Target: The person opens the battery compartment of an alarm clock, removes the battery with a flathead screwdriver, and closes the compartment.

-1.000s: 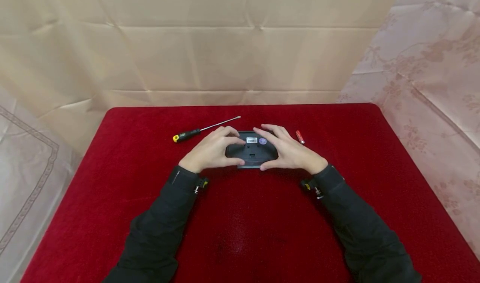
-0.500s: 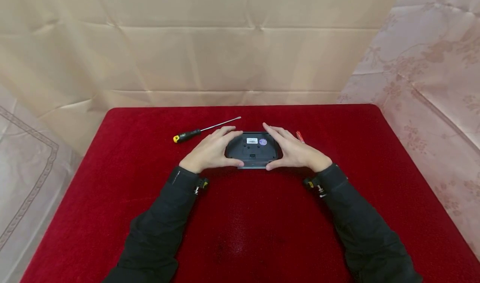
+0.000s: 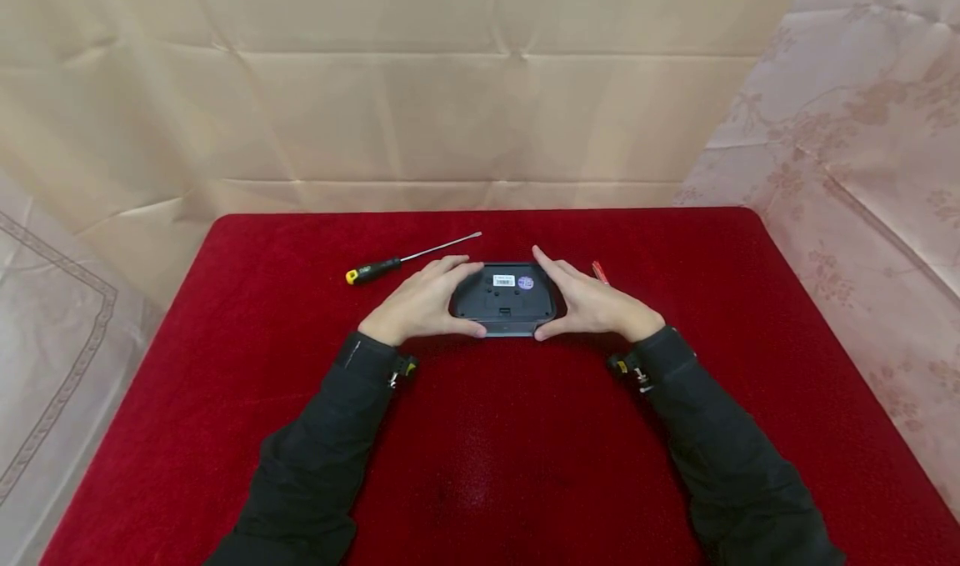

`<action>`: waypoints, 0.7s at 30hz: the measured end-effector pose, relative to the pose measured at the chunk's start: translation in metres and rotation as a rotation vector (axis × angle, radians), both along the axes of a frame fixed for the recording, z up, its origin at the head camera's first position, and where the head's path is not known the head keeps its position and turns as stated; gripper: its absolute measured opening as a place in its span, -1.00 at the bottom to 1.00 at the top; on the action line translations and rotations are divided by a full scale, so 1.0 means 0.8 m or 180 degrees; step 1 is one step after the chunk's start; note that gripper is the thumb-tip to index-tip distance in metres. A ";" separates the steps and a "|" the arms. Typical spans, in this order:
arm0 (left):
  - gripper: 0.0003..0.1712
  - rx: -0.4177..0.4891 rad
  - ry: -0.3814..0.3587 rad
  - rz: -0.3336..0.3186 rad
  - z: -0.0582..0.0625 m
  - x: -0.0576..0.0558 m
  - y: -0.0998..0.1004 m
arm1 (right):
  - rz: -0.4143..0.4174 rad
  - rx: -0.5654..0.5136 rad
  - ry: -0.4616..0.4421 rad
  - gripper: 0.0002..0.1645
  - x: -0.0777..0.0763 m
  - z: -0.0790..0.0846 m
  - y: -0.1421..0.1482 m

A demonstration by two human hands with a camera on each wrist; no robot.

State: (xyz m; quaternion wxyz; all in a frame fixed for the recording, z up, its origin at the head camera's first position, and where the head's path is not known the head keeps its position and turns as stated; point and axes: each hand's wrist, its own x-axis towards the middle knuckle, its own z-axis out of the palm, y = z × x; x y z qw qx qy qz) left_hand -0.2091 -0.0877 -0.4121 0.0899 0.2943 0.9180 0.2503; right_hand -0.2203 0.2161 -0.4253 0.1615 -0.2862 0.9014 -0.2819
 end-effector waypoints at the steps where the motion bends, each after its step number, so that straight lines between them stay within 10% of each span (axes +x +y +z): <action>1: 0.15 -0.0005 -0.0015 0.0004 0.000 0.000 0.000 | -0.0005 0.0005 -0.0031 0.57 0.000 0.000 0.000; 21: 0.13 -0.0036 0.0016 0.0018 0.000 0.001 0.001 | -0.0057 0.0119 0.0042 0.59 -0.002 -0.005 -0.001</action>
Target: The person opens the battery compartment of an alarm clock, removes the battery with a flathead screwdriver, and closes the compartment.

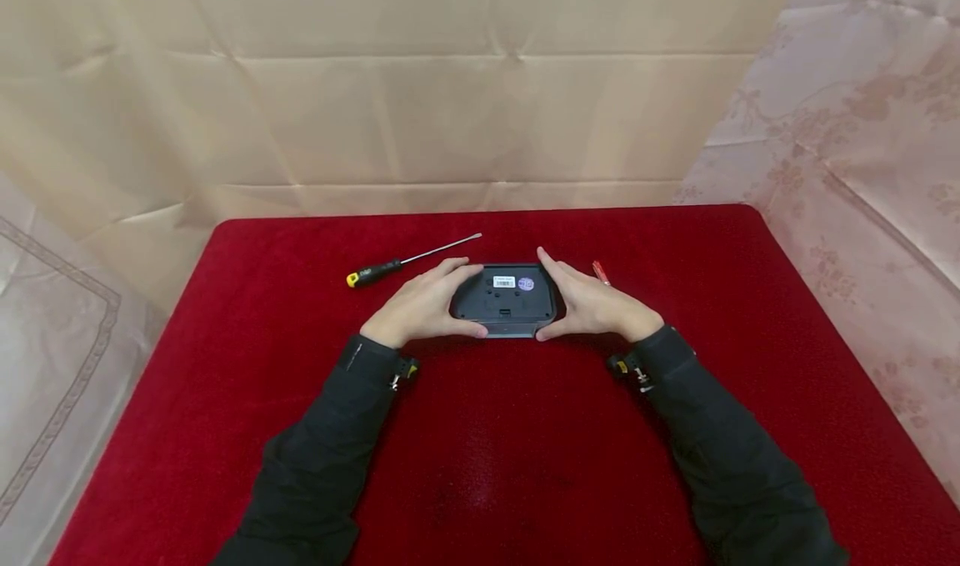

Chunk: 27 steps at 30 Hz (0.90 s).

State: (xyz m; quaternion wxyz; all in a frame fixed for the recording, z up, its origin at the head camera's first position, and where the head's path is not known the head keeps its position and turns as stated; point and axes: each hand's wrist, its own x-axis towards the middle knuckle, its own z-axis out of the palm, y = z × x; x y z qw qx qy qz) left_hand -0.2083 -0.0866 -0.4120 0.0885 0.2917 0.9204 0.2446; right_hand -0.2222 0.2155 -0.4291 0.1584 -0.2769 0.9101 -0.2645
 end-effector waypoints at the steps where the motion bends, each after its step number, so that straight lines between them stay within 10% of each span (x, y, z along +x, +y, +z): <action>1: 0.12 0.0003 0.0008 -0.0001 0.000 0.000 0.000 | 0.0003 0.0007 0.0031 0.59 0.000 0.000 0.000; 14: 0.06 0.0172 0.0478 -0.0102 -0.002 -0.004 -0.005 | -0.0086 -0.0229 0.0386 0.48 0.002 0.008 -0.001; 27: 0.24 0.0264 0.0510 -0.0058 -0.003 -0.003 -0.005 | 0.0116 -0.1210 0.0341 0.35 0.003 0.016 -0.003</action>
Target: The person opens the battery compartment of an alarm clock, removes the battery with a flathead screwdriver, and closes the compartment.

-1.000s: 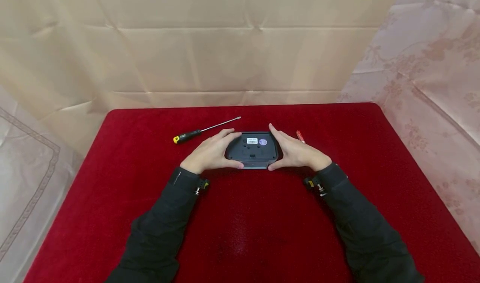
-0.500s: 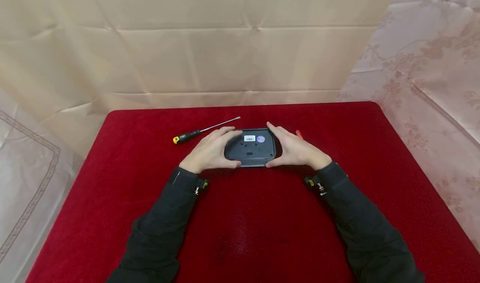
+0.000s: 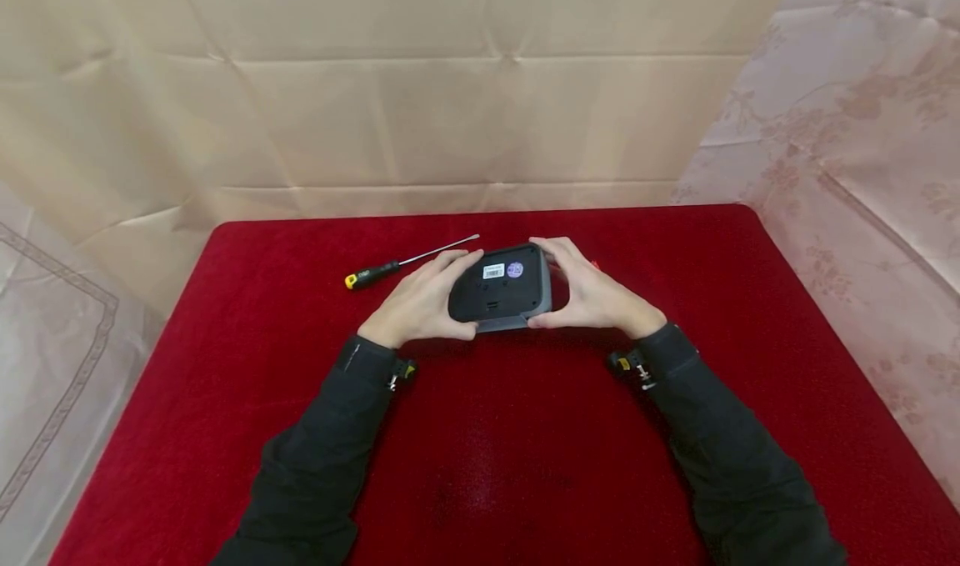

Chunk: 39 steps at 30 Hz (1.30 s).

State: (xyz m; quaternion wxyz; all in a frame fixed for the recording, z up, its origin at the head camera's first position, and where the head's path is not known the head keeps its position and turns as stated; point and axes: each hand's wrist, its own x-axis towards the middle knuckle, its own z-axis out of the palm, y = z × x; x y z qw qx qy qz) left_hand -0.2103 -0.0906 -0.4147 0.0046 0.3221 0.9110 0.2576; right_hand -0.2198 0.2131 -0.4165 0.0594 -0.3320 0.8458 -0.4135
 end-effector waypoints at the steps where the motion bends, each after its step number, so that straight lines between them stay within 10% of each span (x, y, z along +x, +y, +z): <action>1: 0.24 -0.0006 0.0004 0.0001 0.000 0.000 0.001 | 0.0014 -0.0049 0.0000 0.36 0.001 0.001 0.000; 14: 0.29 -0.0040 -0.0403 0.0067 -0.001 0.003 0.002 | 0.0149 -0.0420 0.0040 0.25 0.001 0.004 0.002; 23: 0.28 0.0112 -0.0708 -0.0010 -0.003 0.005 0.015 | 0.0230 -0.0328 -0.0314 0.57 0.003 0.001 -0.001; 39: 0.27 0.0079 -0.0724 -0.0130 -0.004 0.006 0.012 | -0.0023 -0.0275 -0.0197 0.56 0.006 0.000 -0.008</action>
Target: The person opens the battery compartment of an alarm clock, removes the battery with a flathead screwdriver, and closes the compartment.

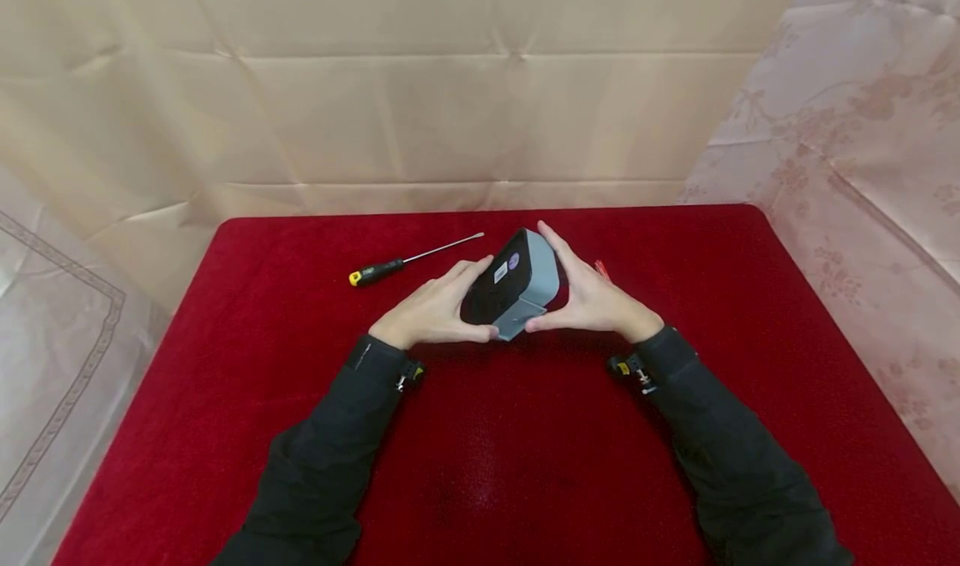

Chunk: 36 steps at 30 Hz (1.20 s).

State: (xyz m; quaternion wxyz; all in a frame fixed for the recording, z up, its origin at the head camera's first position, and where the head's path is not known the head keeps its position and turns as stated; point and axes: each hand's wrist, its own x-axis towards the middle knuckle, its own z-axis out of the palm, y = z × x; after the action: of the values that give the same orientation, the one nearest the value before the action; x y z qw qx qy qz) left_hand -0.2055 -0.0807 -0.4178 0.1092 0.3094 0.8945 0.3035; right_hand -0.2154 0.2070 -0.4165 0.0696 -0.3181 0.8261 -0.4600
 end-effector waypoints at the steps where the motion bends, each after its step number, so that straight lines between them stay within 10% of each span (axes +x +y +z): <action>1: 0.27 0.0013 0.0003 -0.0011 0.000 0.000 0.000 | 0.0002 -0.0009 0.0018 0.55 0.000 0.000 0.000; 25: 0.16 0.0295 -0.0036 -0.0131 0.001 -0.004 0.000 | 0.0003 -0.0159 -0.0105 0.56 0.004 0.009 -0.001; 36: 0.25 0.0544 0.0006 -0.0112 0.004 -0.002 0.001 | 0.0001 -0.0169 0.0260 0.44 0.003 0.011 0.004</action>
State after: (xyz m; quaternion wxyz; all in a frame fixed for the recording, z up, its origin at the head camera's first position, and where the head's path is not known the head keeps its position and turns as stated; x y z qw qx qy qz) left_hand -0.2075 -0.0802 -0.4143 0.0868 0.3335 0.8599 0.3765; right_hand -0.2130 0.2101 -0.4076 0.0274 -0.3385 0.8156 -0.4684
